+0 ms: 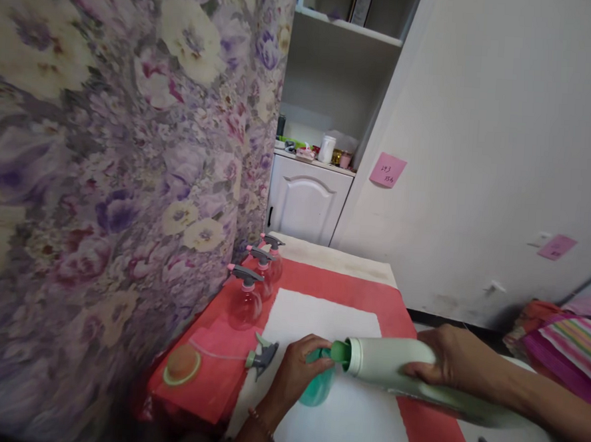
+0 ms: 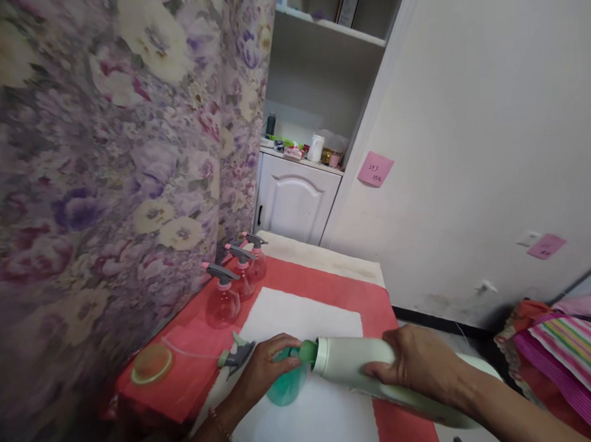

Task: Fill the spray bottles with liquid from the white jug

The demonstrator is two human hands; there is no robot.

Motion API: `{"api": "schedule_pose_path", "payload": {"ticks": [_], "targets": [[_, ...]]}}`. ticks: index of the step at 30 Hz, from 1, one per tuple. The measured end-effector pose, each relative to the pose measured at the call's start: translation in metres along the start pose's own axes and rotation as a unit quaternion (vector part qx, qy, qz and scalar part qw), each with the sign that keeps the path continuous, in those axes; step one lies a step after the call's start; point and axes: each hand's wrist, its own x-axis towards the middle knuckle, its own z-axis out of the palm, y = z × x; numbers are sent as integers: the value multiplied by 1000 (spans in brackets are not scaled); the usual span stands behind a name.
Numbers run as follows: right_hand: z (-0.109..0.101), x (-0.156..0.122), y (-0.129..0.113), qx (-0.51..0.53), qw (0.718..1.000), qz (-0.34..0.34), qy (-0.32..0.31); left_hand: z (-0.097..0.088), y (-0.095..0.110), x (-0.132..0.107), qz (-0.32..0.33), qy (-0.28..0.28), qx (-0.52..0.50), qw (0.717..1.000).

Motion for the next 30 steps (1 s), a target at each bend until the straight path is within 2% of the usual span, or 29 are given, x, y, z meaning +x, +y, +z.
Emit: {"api": "schedule_pose_path", "payload": {"ticks": [13, 30], "targets": [[1, 2, 5, -4, 1000, 3, 0, 4, 1, 4, -4, 4, 0, 1000], [-2, 1, -1, -9, 1000, 14, 0, -1, 0, 1, -3, -4, -7, 1000]]}}
